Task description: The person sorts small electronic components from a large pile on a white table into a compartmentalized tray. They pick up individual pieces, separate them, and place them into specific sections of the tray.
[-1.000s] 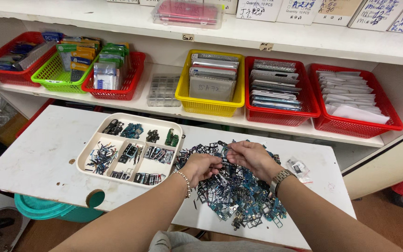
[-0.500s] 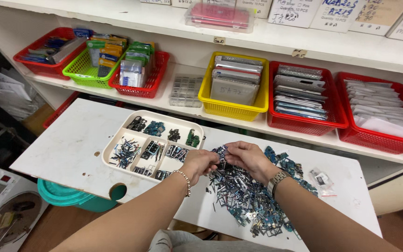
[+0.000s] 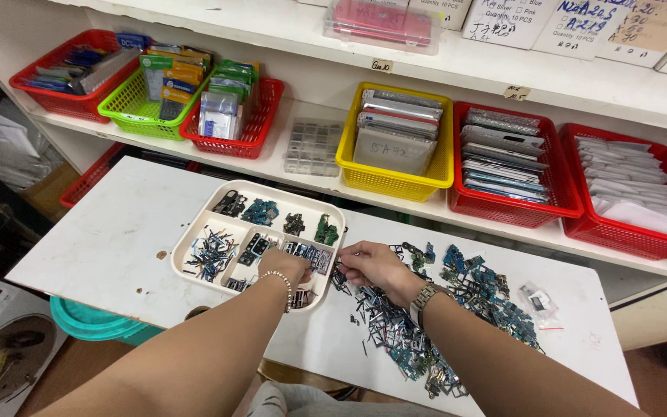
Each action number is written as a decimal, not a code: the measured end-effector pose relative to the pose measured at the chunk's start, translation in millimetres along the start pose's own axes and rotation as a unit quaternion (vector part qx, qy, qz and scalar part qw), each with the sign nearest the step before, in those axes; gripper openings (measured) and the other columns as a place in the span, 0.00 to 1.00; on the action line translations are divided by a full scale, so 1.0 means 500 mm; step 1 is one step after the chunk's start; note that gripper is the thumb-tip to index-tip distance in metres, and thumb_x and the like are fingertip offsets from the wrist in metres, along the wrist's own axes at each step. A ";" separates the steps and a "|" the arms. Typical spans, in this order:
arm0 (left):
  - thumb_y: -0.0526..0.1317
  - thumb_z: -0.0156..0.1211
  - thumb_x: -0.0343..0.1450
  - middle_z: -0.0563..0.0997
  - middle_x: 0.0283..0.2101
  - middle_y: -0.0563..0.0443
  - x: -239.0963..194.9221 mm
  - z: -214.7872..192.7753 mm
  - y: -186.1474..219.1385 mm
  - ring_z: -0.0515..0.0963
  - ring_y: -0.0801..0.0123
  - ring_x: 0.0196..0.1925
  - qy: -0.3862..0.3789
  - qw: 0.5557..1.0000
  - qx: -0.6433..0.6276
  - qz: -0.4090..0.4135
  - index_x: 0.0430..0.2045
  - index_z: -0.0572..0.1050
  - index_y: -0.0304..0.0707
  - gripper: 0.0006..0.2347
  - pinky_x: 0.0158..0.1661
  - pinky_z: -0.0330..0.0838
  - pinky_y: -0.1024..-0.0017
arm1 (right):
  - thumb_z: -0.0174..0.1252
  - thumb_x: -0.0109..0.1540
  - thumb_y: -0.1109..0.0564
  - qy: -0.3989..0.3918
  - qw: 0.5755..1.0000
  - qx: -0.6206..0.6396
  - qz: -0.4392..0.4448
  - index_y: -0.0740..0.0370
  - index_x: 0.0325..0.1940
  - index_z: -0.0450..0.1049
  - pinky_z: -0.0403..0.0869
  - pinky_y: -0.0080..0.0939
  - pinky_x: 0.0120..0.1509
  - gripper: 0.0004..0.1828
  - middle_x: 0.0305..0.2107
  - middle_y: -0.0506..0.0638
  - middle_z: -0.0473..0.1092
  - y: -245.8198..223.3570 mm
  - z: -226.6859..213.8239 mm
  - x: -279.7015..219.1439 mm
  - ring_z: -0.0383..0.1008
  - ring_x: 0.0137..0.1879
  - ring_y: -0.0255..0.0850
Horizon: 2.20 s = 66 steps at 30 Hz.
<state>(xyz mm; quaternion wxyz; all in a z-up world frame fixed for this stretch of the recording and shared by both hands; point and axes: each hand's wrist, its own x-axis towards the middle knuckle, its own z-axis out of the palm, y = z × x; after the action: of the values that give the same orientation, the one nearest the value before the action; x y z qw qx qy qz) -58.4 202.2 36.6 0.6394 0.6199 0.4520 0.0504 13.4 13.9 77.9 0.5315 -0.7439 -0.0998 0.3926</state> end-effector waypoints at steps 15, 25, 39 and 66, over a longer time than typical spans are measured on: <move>0.40 0.62 0.66 0.89 0.30 0.42 -0.084 0.153 0.020 0.89 0.60 0.35 -0.070 0.946 0.237 0.211 0.28 0.83 0.39 0.06 0.45 0.80 0.69 | 0.62 0.63 0.56 0.174 0.933 -0.316 -0.005 0.61 0.46 0.81 0.79 0.36 0.44 0.10 0.33 0.49 0.81 0.089 -0.172 -0.091 0.81 0.37 0.34; 0.36 0.75 0.56 0.86 0.33 0.45 -0.116 0.213 -0.073 0.87 0.61 0.38 -0.179 0.882 0.362 0.244 0.28 0.84 0.42 0.09 0.46 0.79 0.70 | 0.74 0.52 0.45 0.151 0.891 -0.425 -0.057 0.59 0.44 0.76 0.73 0.43 0.59 0.24 0.43 0.52 0.72 0.106 -0.135 -0.172 0.74 0.51 0.44; 0.37 0.72 0.61 0.86 0.36 0.47 -0.172 0.255 -0.046 0.85 0.60 0.44 -0.125 0.897 0.352 0.236 0.32 0.83 0.43 0.09 0.50 0.77 0.67 | 0.62 0.59 0.60 0.213 0.905 -0.360 -0.078 0.61 0.44 0.76 0.77 0.43 0.52 0.09 0.36 0.52 0.78 0.126 -0.198 -0.156 0.80 0.44 0.42; 0.30 0.64 0.69 0.83 0.32 0.49 -0.054 0.208 -0.063 0.82 0.74 0.27 -0.270 0.962 -0.039 -0.016 0.39 0.80 0.32 0.06 0.30 0.79 0.79 | 0.57 0.63 0.66 0.013 0.972 0.230 0.041 0.71 0.56 0.66 0.77 0.34 0.55 0.18 0.45 0.60 0.72 0.085 -0.161 -0.092 0.79 0.49 0.43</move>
<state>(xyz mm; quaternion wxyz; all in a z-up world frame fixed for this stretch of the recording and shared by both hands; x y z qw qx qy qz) -23.2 100.2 5.5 0.7624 0.5777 0.2695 -0.1113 26.7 -87.3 73.5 0.6731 -0.6101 0.0312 0.4168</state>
